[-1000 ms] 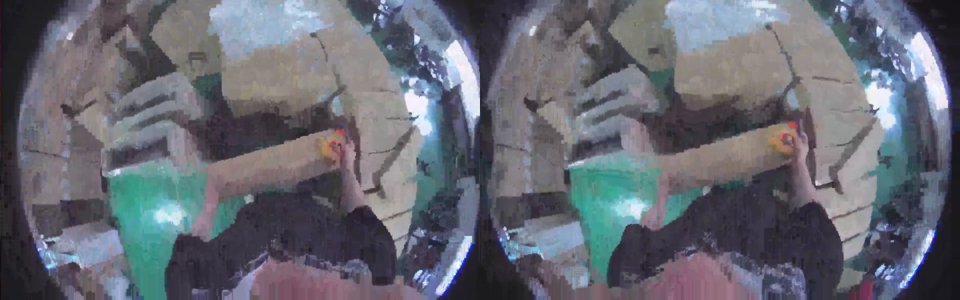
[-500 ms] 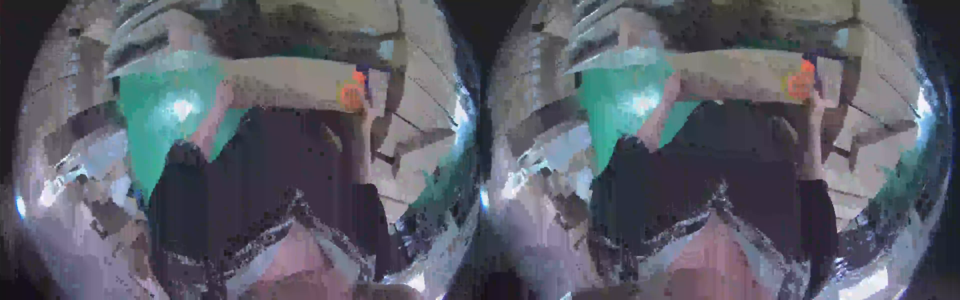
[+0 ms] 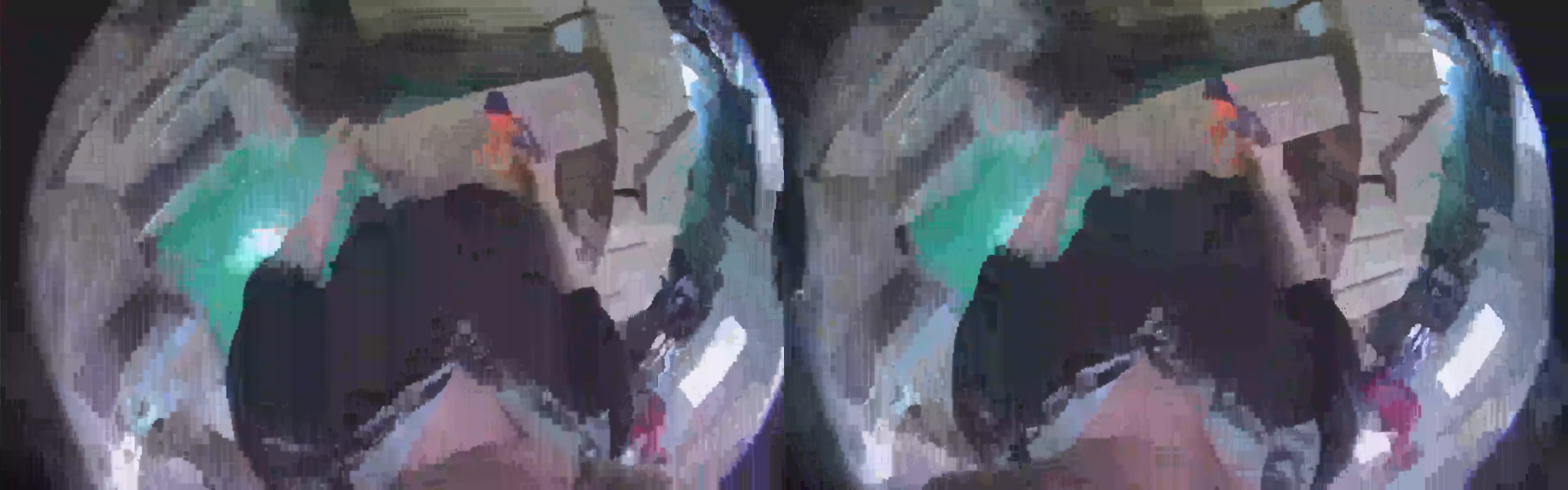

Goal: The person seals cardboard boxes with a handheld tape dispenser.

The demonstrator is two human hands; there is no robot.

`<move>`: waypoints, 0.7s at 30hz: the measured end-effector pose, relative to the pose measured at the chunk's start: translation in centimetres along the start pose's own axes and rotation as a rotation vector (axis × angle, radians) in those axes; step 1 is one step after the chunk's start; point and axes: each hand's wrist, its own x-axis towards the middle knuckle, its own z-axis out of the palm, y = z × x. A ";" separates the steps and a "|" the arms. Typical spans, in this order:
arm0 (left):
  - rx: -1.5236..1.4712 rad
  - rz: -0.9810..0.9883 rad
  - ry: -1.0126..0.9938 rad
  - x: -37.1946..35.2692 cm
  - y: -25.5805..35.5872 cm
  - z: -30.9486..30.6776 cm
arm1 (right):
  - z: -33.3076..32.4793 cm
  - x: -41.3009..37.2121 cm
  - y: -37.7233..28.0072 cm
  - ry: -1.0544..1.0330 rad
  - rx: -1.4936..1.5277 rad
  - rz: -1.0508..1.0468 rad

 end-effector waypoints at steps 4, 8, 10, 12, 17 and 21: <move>-0.166 -0.108 -0.197 -1.7 4.6 -1.3 | 4.9 -3.7 -1.1 -0.035 -0.202 -0.086; -0.548 -0.428 -0.557 -1.7 9.4 -1.6 | 8.1 -5.4 -3.7 -0.155 -0.594 -0.354; -0.602 -0.530 -0.616 -2.0 10.4 -1.5 | 8.6 -5.9 -3.6 -0.197 -0.720 -0.479; -0.619 -0.582 -0.619 -2.1 11.0 -1.5 | 8.9 -5.9 -3.2 -0.230 -0.817 -0.607; -0.497 -0.473 -0.517 -2.5 10.5 -1.6 | 9.4 -5.7 -2.4 -0.288 -0.875 -0.690; -0.367 -0.375 -0.552 -2.4 8.9 -2.0 | 10.2 -6.4 -1.7 -0.339 -0.914 -0.641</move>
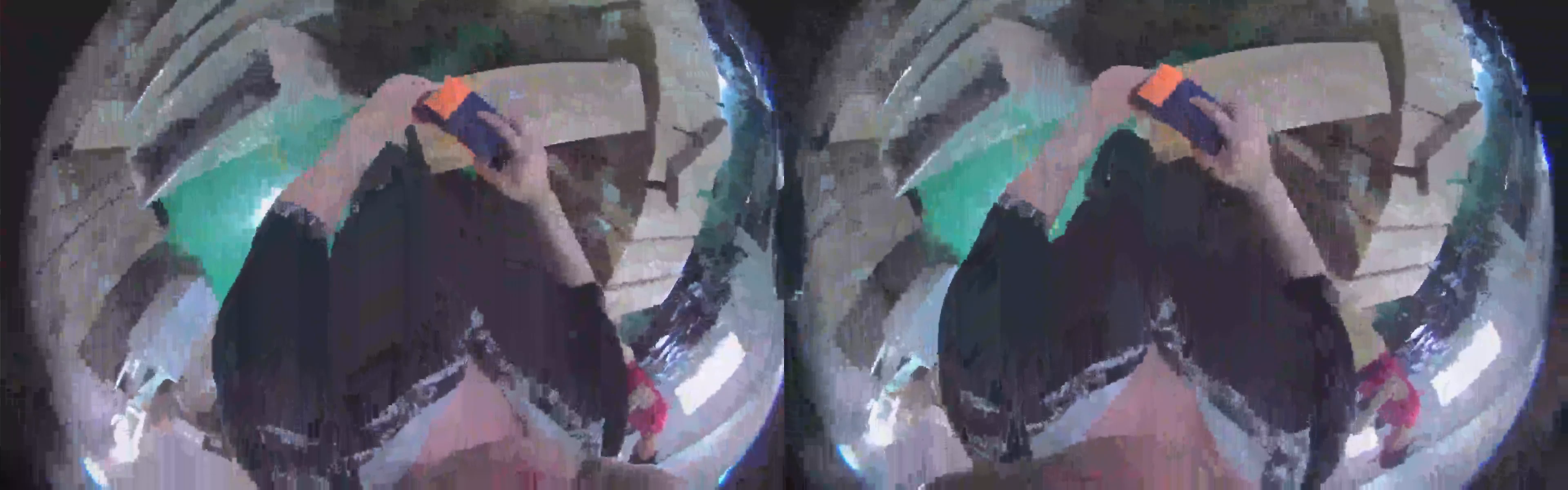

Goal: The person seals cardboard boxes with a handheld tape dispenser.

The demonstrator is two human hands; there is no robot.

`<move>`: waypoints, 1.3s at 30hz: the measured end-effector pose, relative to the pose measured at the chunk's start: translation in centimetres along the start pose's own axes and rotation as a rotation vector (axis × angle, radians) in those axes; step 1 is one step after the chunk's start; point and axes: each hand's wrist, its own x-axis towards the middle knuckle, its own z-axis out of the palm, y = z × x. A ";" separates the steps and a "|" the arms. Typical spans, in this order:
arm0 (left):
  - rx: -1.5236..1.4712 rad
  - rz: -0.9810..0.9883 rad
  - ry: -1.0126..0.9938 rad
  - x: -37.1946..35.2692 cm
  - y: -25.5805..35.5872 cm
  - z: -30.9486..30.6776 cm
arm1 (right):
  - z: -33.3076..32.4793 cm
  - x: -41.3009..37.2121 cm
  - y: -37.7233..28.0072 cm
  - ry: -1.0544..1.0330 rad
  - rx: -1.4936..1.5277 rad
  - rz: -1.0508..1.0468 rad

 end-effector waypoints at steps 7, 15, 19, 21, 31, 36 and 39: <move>0.121 0.120 0.165 4.1 0.0 -4.6 | 0.7 2.3 -6.4 -0.173 -0.160 0.248; 0.054 -0.043 0.118 11.1 -4.4 -8.5 | 1.0 5.6 -14.6 -0.432 -0.327 0.594; 0.067 -0.147 0.019 13.1 -5.0 -9.6 | 2.0 8.4 -15.6 -0.443 -0.337 0.693; 0.079 -0.161 -0.013 13.2 -5.1 -9.5 | 2.0 9.2 -16.0 -0.456 -0.335 0.729; 0.248 -0.065 0.050 15.6 -5.9 -10.8 | 2.3 11.0 -15.9 -0.591 -0.375 0.714; 0.366 0.001 -0.003 16.4 -7.1 -11.4 | 0.9 10.3 -17.5 -0.548 -0.336 0.736; 0.264 -0.057 -0.072 15.1 -6.1 -11.2 | 0.8 10.4 -17.7 -0.516 -0.303 0.775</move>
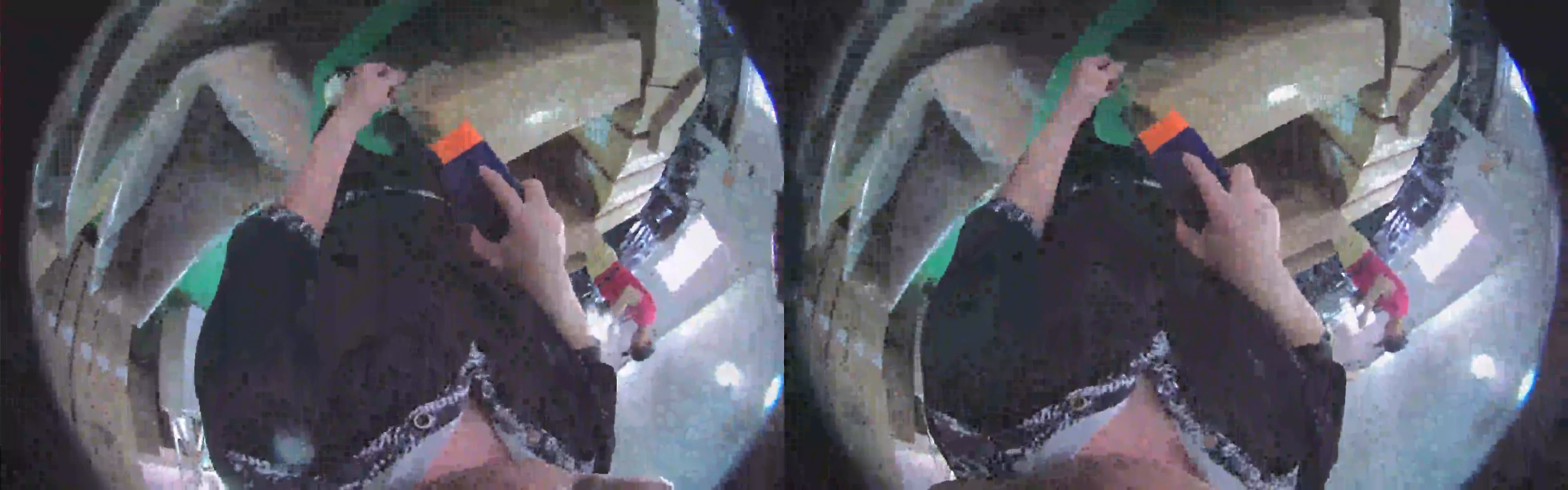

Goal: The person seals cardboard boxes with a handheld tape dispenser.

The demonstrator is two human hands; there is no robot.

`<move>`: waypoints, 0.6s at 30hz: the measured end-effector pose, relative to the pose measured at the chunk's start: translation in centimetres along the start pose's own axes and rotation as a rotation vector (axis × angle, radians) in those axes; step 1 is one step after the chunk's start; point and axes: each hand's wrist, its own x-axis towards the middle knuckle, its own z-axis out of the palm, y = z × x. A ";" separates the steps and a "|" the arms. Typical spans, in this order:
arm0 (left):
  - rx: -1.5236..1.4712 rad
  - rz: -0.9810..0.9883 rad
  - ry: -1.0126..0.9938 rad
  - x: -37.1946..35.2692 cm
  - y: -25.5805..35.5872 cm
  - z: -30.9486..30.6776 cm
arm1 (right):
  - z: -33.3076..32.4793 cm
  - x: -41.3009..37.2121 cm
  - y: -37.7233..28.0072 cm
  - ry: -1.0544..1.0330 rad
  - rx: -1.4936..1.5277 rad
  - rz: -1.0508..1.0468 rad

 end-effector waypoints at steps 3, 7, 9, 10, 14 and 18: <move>-0.041 -0.039 -0.038 -0.3 0.3 -0.2 | -0.2 -0.1 -0.4 0.004 -0.010 0.002; -0.055 -0.065 -0.055 -0.8 0.6 0.5 | -0.4 -0.6 -0.6 0.018 -0.039 -0.016; -0.023 -0.066 -0.079 -0.6 -0.2 0.9 | -0.3 -1.0 -0.4 0.028 -0.052 -0.026; -0.033 -0.068 -0.082 -0.6 -0.5 1.2 | -0.3 -1.1 -0.4 0.014 -0.050 -0.019; -0.052 -0.075 -0.081 -1.2 -0.6 1.7 | 0.0 -1.5 -0.1 -0.005 -0.053 -0.007; 0.035 -0.058 -0.066 -1.5 -0.5 2.0 | 0.3 -1.9 0.3 0.015 -0.024 -0.023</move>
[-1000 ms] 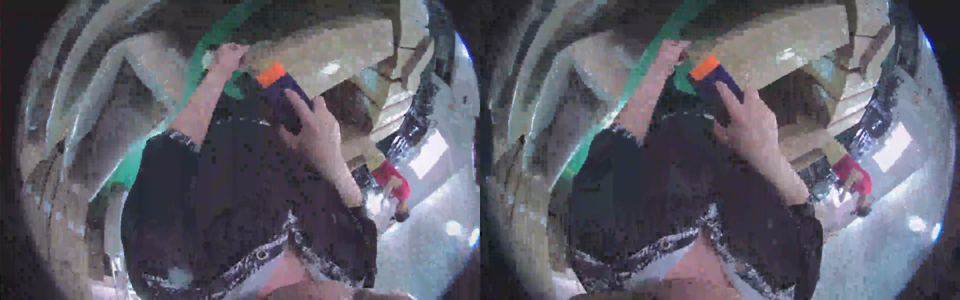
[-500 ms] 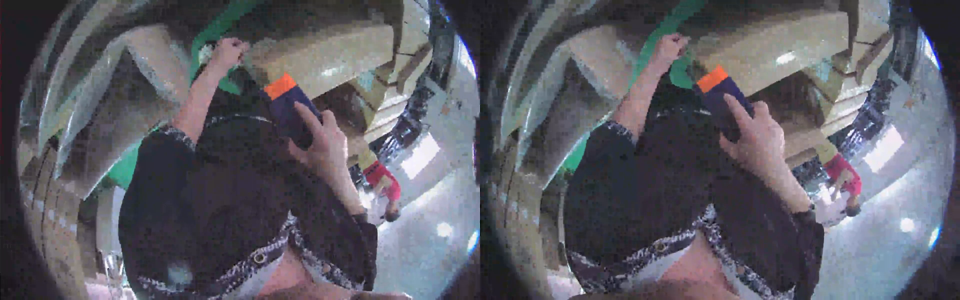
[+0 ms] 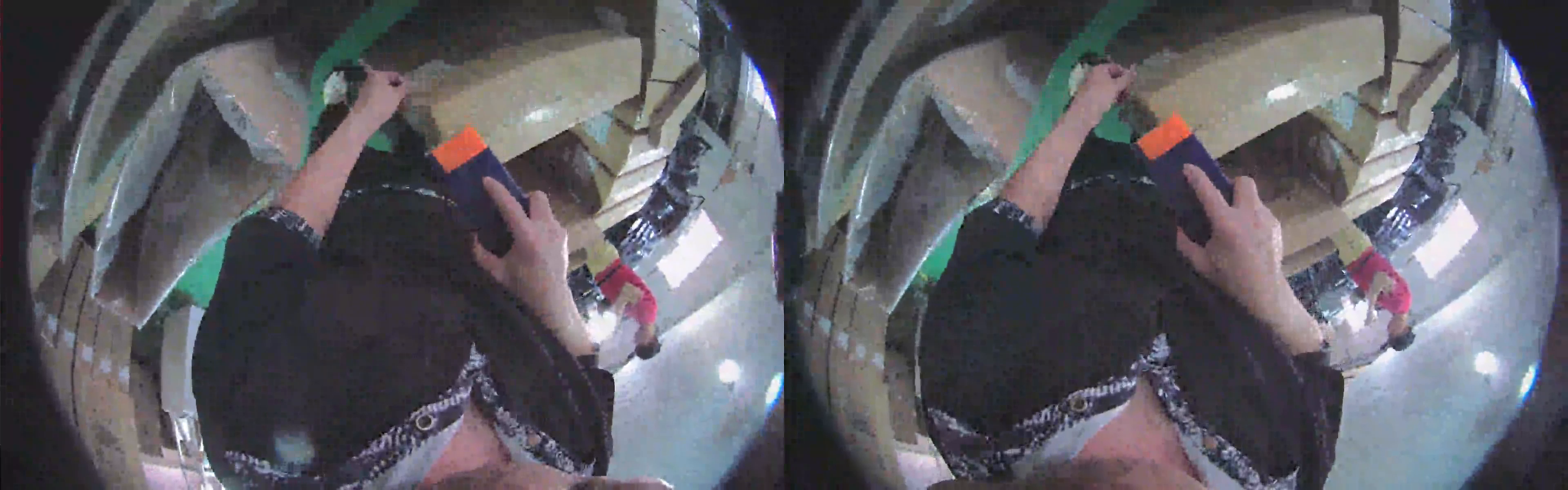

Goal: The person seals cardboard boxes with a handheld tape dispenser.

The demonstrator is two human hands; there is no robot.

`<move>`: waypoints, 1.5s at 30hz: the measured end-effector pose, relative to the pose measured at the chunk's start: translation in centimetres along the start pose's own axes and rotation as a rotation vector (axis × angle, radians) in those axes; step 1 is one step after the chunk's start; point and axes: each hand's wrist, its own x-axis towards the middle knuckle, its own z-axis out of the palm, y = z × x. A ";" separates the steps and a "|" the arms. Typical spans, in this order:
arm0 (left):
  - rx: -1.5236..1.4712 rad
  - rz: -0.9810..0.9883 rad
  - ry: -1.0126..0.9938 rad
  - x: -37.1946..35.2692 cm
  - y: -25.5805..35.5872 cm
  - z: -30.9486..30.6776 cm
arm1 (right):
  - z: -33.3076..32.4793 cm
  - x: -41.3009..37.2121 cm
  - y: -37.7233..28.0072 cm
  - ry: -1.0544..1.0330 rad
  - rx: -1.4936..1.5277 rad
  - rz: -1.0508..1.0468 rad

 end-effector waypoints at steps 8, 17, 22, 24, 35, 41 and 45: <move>-0.064 0.026 0.033 -0.8 0.9 0.2 | 0.4 -0.8 0.7 0.021 0.028 -0.011; -0.137 0.036 0.130 -1.6 1.9 -0.7 | -0.2 -0.7 1.6 0.065 0.010 -0.015; -0.141 0.028 0.159 -2.1 2.2 -1.6 | -0.7 -0.6 1.4 0.097 0.021 -0.043; -0.164 0.023 0.167 -2.5 2.3 -2.0 | -0.9 -0.6 1.3 0.129 0.044 -0.048; -0.154 0.006 0.109 -0.6 0.8 -1.6 | -0.4 0.0 2.2 0.065 0.016 -0.044; 0.075 0.091 0.157 -0.6 -0.5 -0.5 | 0.9 -0.6 3.0 0.095 0.050 -0.076; 0.210 0.145 0.192 -0.6 -0.7 -0.3 | 1.9 -0.9 3.4 0.031 0.071 -0.023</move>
